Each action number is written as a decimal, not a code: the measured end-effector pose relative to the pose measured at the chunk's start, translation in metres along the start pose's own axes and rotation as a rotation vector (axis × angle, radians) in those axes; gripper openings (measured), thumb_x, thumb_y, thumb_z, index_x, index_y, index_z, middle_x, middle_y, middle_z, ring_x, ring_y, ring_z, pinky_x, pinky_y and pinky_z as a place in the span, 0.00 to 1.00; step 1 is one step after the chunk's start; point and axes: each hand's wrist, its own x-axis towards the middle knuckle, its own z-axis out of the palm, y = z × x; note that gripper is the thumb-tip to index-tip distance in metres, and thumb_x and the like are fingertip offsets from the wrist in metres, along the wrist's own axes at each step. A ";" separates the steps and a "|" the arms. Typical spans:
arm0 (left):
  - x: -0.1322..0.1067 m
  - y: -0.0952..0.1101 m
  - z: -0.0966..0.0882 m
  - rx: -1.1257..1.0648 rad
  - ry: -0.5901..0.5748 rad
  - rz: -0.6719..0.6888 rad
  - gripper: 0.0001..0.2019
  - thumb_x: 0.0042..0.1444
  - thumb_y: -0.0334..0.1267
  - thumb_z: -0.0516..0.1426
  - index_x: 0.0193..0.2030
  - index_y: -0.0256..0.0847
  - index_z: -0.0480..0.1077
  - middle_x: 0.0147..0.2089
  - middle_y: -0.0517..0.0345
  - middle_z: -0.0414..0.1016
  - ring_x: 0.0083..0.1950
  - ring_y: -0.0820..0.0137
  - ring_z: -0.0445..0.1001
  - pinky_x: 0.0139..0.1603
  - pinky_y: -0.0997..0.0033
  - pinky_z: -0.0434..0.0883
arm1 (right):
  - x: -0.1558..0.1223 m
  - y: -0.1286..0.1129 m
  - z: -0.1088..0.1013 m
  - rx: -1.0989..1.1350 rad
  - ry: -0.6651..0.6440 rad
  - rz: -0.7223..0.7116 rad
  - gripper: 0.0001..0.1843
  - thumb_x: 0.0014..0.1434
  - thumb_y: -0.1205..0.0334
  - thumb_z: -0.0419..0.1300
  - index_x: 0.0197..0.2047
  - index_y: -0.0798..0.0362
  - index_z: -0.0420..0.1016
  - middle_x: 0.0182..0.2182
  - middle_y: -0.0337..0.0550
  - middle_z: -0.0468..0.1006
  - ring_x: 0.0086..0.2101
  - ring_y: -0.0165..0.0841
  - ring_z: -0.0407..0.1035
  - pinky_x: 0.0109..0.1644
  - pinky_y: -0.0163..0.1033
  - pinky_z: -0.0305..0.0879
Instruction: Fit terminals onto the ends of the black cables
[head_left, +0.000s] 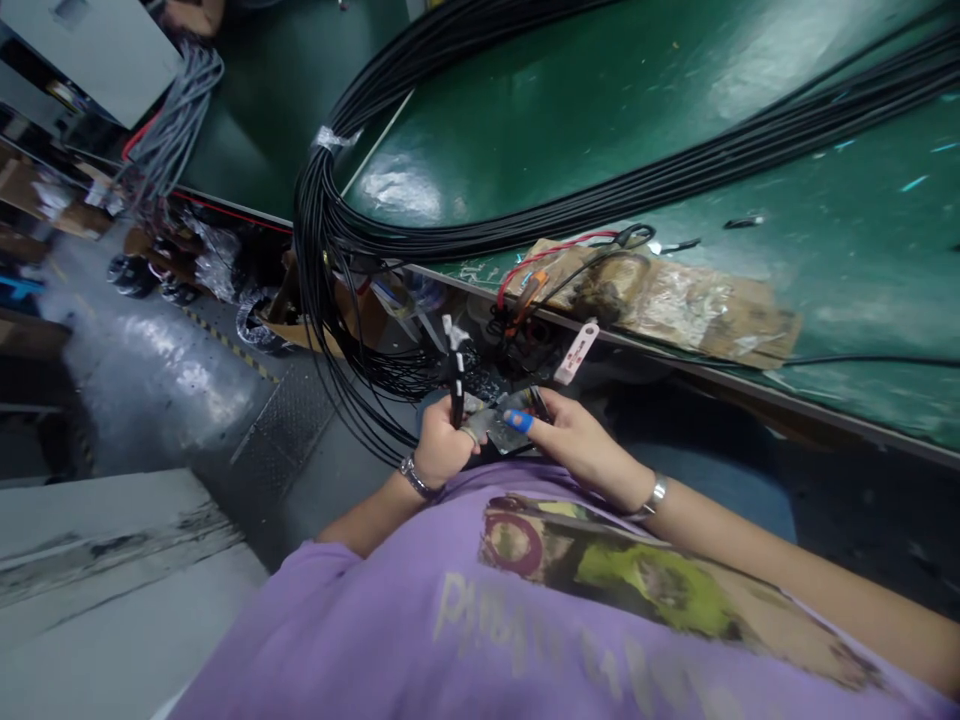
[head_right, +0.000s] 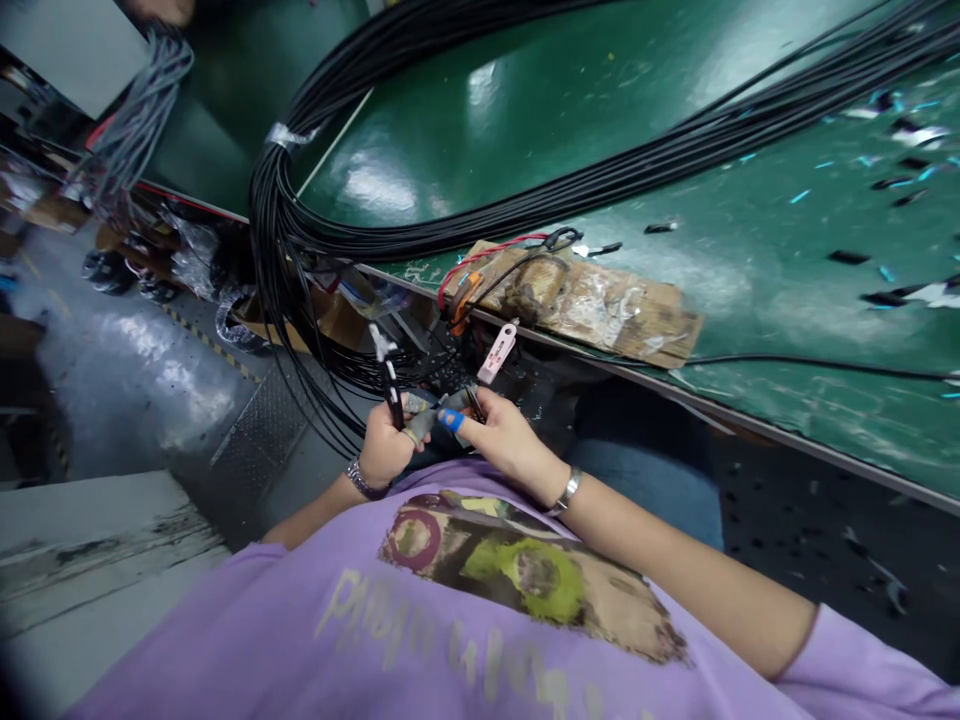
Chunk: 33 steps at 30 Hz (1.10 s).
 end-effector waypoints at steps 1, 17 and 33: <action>-0.001 -0.003 0.001 0.065 0.021 0.068 0.13 0.43 0.46 0.62 0.25 0.39 0.65 0.18 0.65 0.64 0.20 0.78 0.60 0.22 0.77 0.59 | 0.000 0.000 0.002 0.038 0.015 0.021 0.23 0.41 0.42 0.67 0.28 0.52 0.68 0.23 0.36 0.69 0.25 0.29 0.61 0.30 0.36 0.61; -0.001 -0.007 0.003 0.299 0.027 0.250 0.10 0.47 0.40 0.58 0.21 0.40 0.64 0.20 0.63 0.61 0.25 0.75 0.57 0.28 0.75 0.58 | -0.001 0.005 0.002 0.307 -0.026 0.178 0.22 0.37 0.49 0.71 0.24 0.52 0.65 0.14 0.29 0.59 0.17 0.22 0.48 0.19 0.31 0.42; 0.003 -0.009 0.002 0.212 -0.132 0.145 0.08 0.44 0.38 0.61 0.25 0.37 0.67 0.22 0.64 0.66 0.25 0.77 0.61 0.28 0.77 0.61 | 0.000 0.006 0.002 0.046 0.099 0.047 0.23 0.36 0.45 0.70 0.24 0.53 0.66 0.19 0.33 0.66 0.23 0.26 0.57 0.26 0.34 0.56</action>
